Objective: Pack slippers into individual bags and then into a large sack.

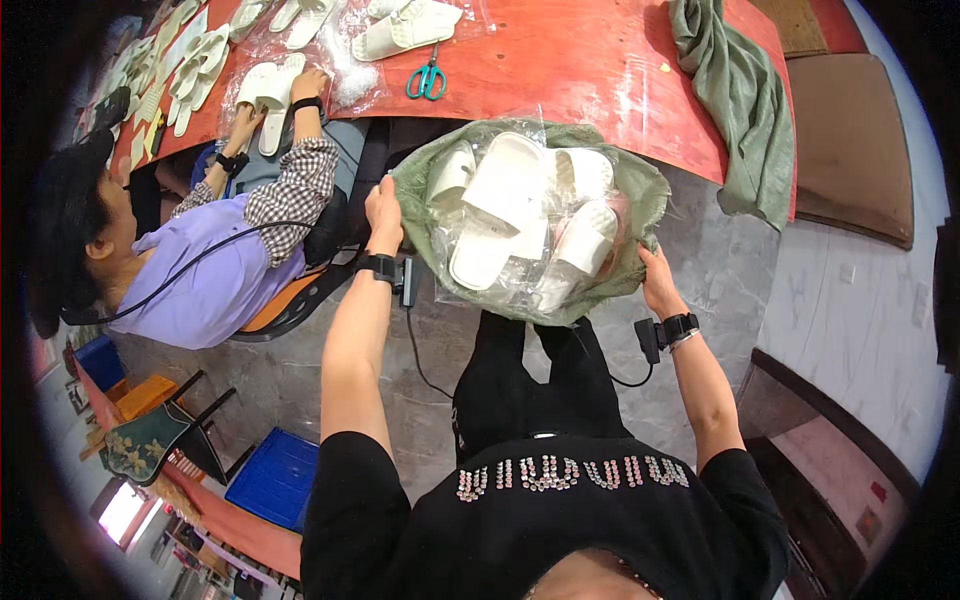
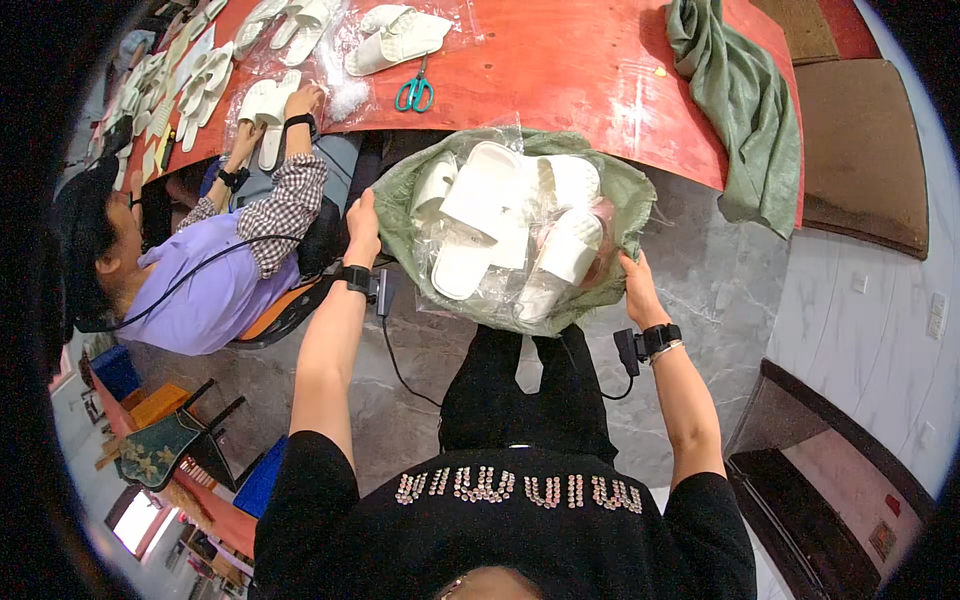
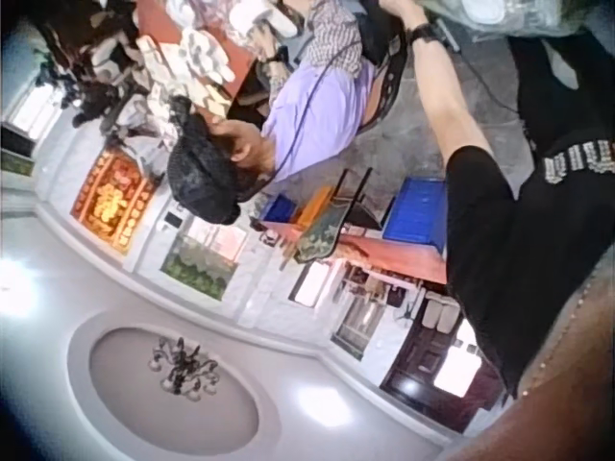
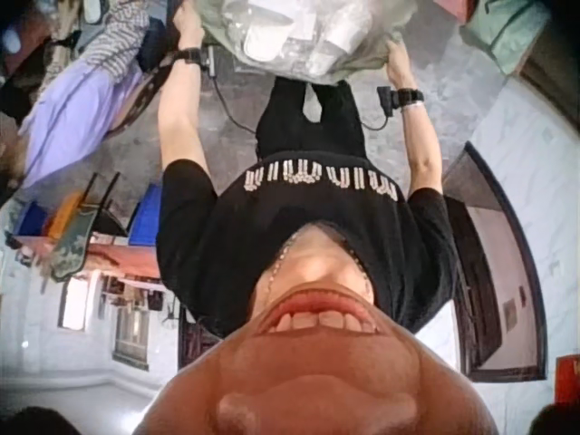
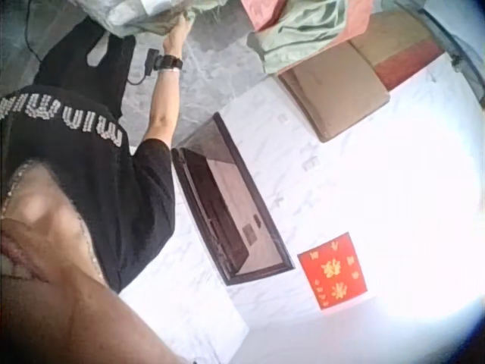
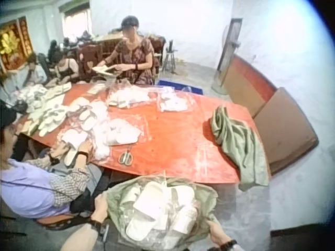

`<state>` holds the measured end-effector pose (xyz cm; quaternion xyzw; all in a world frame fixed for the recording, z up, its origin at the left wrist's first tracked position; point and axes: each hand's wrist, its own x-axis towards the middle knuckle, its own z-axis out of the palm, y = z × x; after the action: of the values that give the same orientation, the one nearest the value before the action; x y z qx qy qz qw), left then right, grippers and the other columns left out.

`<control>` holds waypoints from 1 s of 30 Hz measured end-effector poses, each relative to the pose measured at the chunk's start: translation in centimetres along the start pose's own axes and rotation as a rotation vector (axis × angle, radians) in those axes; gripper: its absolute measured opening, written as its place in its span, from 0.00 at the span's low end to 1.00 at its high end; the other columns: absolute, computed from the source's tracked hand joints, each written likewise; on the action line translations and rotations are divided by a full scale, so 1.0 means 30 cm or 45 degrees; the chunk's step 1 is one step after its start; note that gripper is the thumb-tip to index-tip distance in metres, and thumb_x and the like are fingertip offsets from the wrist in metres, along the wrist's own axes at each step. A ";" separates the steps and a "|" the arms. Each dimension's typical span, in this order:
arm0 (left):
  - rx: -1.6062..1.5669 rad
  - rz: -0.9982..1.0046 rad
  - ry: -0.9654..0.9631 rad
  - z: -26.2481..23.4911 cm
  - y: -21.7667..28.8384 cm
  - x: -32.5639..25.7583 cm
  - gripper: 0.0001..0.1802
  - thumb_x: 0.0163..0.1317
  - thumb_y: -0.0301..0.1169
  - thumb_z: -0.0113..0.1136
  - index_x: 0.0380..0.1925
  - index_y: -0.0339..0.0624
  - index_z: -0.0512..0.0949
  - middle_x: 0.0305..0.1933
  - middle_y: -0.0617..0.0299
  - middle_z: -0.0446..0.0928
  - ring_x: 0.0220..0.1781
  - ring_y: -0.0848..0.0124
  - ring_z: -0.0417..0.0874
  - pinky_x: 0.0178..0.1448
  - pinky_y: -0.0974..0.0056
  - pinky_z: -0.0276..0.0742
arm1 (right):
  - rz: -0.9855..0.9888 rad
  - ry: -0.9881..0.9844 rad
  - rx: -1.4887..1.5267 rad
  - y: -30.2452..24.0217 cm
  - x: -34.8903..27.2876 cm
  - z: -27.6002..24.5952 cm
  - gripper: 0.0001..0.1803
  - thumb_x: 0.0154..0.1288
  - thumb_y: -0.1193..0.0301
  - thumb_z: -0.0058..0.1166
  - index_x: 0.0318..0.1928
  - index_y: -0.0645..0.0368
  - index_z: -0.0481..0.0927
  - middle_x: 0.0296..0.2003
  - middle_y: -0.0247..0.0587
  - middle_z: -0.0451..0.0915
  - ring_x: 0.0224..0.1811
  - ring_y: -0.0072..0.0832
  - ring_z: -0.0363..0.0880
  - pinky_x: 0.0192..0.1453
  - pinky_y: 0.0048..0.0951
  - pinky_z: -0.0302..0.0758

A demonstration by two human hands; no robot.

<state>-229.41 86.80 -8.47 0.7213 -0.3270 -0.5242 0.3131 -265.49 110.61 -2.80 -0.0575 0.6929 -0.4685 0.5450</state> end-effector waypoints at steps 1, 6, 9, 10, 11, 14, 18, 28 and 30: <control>0.322 0.134 0.085 -0.016 -0.008 0.020 0.17 0.58 0.40 0.50 0.41 0.39 0.71 0.41 0.56 0.73 0.42 0.63 0.74 0.44 0.58 0.69 | -0.002 -0.016 -0.007 0.005 0.002 0.024 0.20 0.62 0.72 0.40 0.56 0.57 0.62 0.48 0.33 0.69 0.50 0.27 0.67 0.54 0.28 0.63; 0.716 0.908 0.055 0.214 0.138 -0.170 0.22 0.50 0.36 0.56 0.46 0.46 0.68 0.49 0.53 0.68 0.53 0.55 0.67 0.51 0.49 0.62 | -0.064 -0.125 -0.024 0.017 -0.006 0.016 0.18 0.61 0.68 0.45 0.52 0.57 0.65 0.45 0.34 0.71 0.48 0.24 0.67 0.51 0.27 0.64; 0.816 0.973 -0.416 0.309 0.114 -0.221 0.34 0.47 0.41 0.59 0.56 0.51 0.60 0.60 0.46 0.57 0.62 0.49 0.56 0.57 0.40 0.53 | 0.081 -0.103 -0.020 -0.010 -0.016 0.062 0.18 0.62 0.66 0.46 0.51 0.57 0.66 0.44 0.33 0.72 0.47 0.23 0.68 0.51 0.28 0.64; 0.807 0.969 -0.415 0.354 0.101 -0.258 0.34 0.47 0.41 0.59 0.56 0.51 0.60 0.60 0.46 0.57 0.62 0.49 0.56 0.57 0.40 0.53 | 0.080 -0.101 -0.029 -0.027 -0.020 0.066 0.18 0.62 0.66 0.46 0.51 0.57 0.66 0.44 0.33 0.72 0.47 0.23 0.68 0.51 0.28 0.64; 1.023 0.847 -0.473 0.394 0.075 -0.296 0.37 0.47 0.43 0.60 0.58 0.54 0.58 0.63 0.44 0.50 0.64 0.46 0.50 0.58 0.38 0.49 | 0.106 -0.107 -0.044 -0.040 -0.020 0.069 0.18 0.62 0.65 0.46 0.51 0.57 0.65 0.44 0.33 0.72 0.47 0.23 0.68 0.51 0.29 0.64; 1.315 0.786 -0.589 0.429 -0.011 -0.367 0.42 0.45 0.46 0.61 0.61 0.59 0.53 0.66 0.42 0.36 0.66 0.43 0.39 0.59 0.34 0.40 | 0.151 -0.195 -0.233 -0.057 -0.007 0.042 0.19 0.61 0.65 0.47 0.51 0.57 0.65 0.44 0.33 0.72 0.47 0.23 0.68 0.51 0.29 0.64; 1.437 0.845 -0.635 0.407 -0.146 -0.349 0.42 0.46 0.47 0.61 0.61 0.62 0.52 0.67 0.42 0.31 0.67 0.44 0.33 0.62 0.36 0.33 | 0.238 -0.607 -0.713 -0.110 -0.009 0.013 0.23 0.61 0.63 0.47 0.54 0.58 0.63 0.46 0.34 0.71 0.49 0.23 0.67 0.52 0.28 0.63; 1.397 0.727 -0.498 0.403 -0.159 -0.252 0.40 0.44 0.44 0.63 0.59 0.65 0.58 0.67 0.47 0.37 0.67 0.48 0.39 0.64 0.42 0.36 | -0.657 -0.323 -1.691 -0.448 0.473 0.146 0.13 0.56 0.59 0.46 0.33 0.56 0.74 0.28 0.42 0.77 0.32 0.39 0.75 0.35 0.39 0.69; 1.384 0.703 -0.524 0.453 -0.117 -0.254 0.39 0.44 0.44 0.63 0.59 0.65 0.58 0.67 0.47 0.37 0.67 0.48 0.39 0.64 0.42 0.36 | -1.215 -0.360 -1.902 -0.411 0.612 0.209 0.09 0.55 0.65 0.47 0.35 0.52 0.74 0.35 0.37 0.75 0.40 0.37 0.73 0.41 0.40 0.66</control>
<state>-243.77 93.48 -10.53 0.5510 -0.7730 -0.3114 -0.0426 -273.05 89.25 -6.70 -0.7361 0.6458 -0.0608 0.1933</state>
